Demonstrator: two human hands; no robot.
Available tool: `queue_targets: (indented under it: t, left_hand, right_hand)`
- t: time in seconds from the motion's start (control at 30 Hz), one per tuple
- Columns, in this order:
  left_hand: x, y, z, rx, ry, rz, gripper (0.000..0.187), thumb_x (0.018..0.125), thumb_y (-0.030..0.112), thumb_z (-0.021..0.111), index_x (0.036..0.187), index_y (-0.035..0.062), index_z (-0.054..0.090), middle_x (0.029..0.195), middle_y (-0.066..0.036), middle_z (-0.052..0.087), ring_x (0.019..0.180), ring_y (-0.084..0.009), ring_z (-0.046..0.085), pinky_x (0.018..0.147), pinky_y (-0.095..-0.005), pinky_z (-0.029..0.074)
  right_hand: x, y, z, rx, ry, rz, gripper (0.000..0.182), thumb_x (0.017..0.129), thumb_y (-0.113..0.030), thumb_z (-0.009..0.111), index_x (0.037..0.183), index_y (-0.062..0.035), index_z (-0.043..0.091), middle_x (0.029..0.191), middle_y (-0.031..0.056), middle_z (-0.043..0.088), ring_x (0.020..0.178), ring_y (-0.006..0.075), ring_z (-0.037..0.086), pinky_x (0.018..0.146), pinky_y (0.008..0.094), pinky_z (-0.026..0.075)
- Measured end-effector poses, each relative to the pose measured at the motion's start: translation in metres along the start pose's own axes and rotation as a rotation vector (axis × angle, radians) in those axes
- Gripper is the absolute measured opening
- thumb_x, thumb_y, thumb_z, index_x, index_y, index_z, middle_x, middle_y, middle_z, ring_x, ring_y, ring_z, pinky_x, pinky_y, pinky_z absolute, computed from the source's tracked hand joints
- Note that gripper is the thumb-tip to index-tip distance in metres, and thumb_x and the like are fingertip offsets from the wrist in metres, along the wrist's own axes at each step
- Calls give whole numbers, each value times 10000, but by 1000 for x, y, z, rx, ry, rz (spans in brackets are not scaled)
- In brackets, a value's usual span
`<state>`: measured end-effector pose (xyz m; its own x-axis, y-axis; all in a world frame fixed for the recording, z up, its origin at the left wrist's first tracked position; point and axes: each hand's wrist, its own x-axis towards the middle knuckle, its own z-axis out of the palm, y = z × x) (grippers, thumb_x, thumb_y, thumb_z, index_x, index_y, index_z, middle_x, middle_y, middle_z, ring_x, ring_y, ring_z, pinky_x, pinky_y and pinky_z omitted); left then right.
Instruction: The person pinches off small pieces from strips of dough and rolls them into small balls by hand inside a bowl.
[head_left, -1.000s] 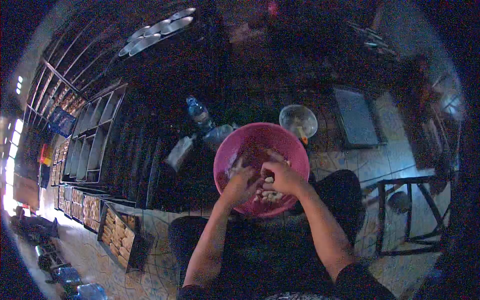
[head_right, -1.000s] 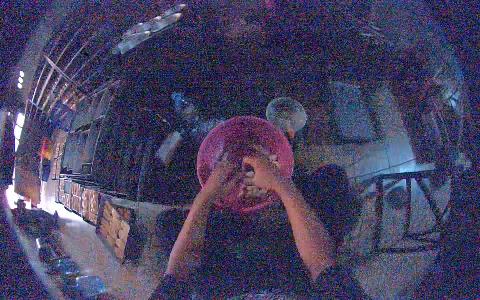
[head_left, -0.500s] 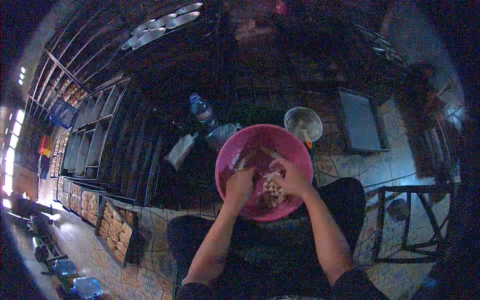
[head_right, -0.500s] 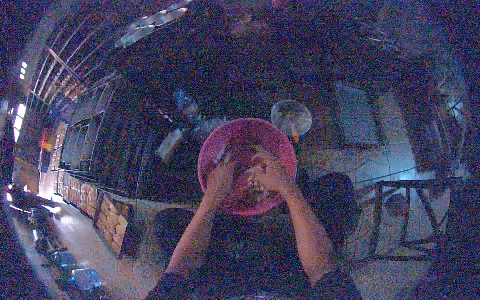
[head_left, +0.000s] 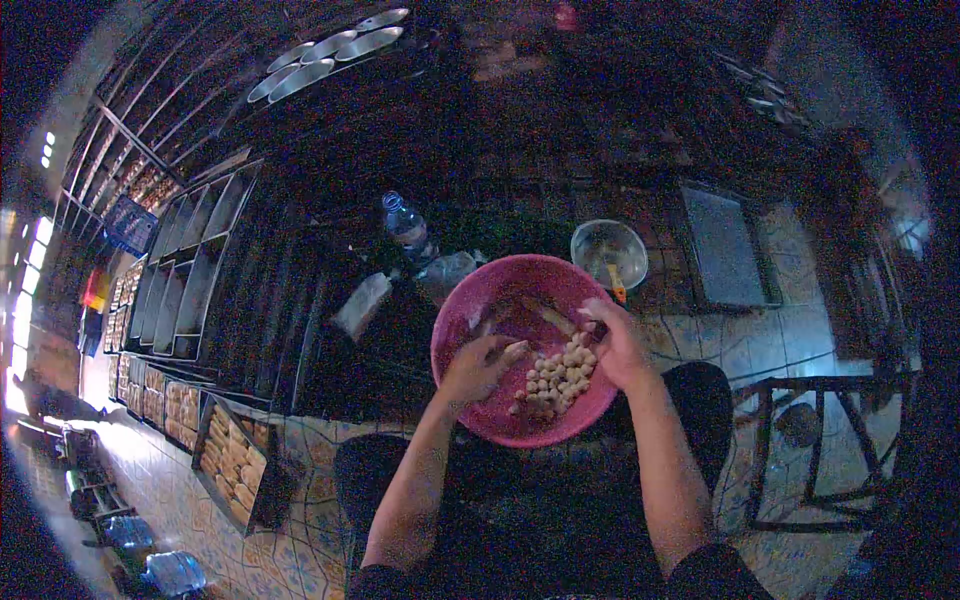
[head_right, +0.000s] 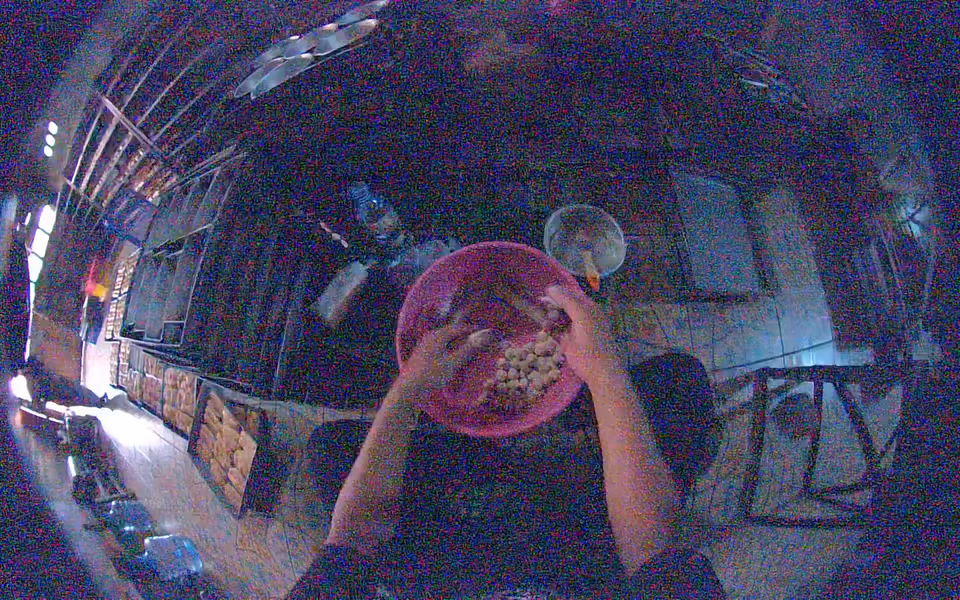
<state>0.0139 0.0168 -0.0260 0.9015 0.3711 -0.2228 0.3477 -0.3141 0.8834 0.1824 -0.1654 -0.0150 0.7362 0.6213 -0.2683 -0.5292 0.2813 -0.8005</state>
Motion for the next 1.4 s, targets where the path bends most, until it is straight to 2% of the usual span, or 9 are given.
queue_targets:
  t: [0.07,0.17,0.37,0.6,0.77,0.93,1.07,1.17,1.4]
  left_hand:
    - [-2,4,4,128,63,-24,371,987,319,625,1175,4,678,1142,-204,698,1123,-386,648,1019,-431,479]
    - [10,-47,27,304,183,189,339,952,231,656,1216,18,659,1240,-207,652,1147,-387,632,1020,-429,477]
    - [-2,-14,20,183,231,329,366,918,179,698,1256,46,652,1296,-209,627,1161,-371,627,999,-412,487]
    - [-9,12,12,-71,116,55,283,925,255,715,1141,74,731,1248,-187,670,1118,-285,654,980,-390,495]
    - [0,-15,19,-363,33,-121,293,964,275,651,1149,54,709,1306,-197,632,1192,-287,609,992,-378,485]
    - [-5,-47,39,179,108,-69,346,1032,295,512,1214,35,651,1180,-186,664,1029,-289,635,924,-384,511]
    - [-3,-75,56,384,156,-89,384,1073,308,429,1253,24,616,1105,-180,684,931,-291,650,883,-387,527]
    - [3,-101,55,-191,97,55,382,1075,311,421,1292,48,592,1051,-205,684,891,-349,670,829,-418,547]
    - [1,-68,32,459,470,96,332,978,127,441,1252,61,617,1104,-216,687,1037,-401,673,814,-494,569]
  right_hand:
    - [11,15,-20,-818,-177,-595,261,977,-133,620,1197,4,640,1042,78,688,925,174,671,816,285,553]
    - [-4,4,6,-237,-119,9,283,980,-60,602,1255,1,625,1153,105,696,1045,193,680,906,310,558]
    - [-3,27,2,-685,-142,-129,312,873,-88,775,1162,-49,663,1132,72,706,1026,173,674,891,303,542]
    - [-13,26,18,-1041,-251,-320,226,857,-191,780,1046,-79,727,1164,70,720,1176,234,641,1065,357,461]
    - [-23,13,32,-800,-246,-263,192,895,-188,746,1035,-62,706,1130,66,715,1067,201,669,969,346,515]
    - [-13,17,21,-699,10,-428,197,878,-166,782,980,-66,646,872,-8,655,806,80,608,698,256,505]
    - [-16,11,12,-924,-95,-369,267,851,-280,813,954,-80,669,873,19,689,832,155,659,796,332,540]
    - [-30,-1,27,-908,-104,-221,288,836,-313,828,921,-88,668,880,22,692,816,158,652,780,340,532]
    - [-6,27,-5,-917,-11,-371,179,921,-208,742,990,-47,702,814,10,675,754,91,637,705,251,515]
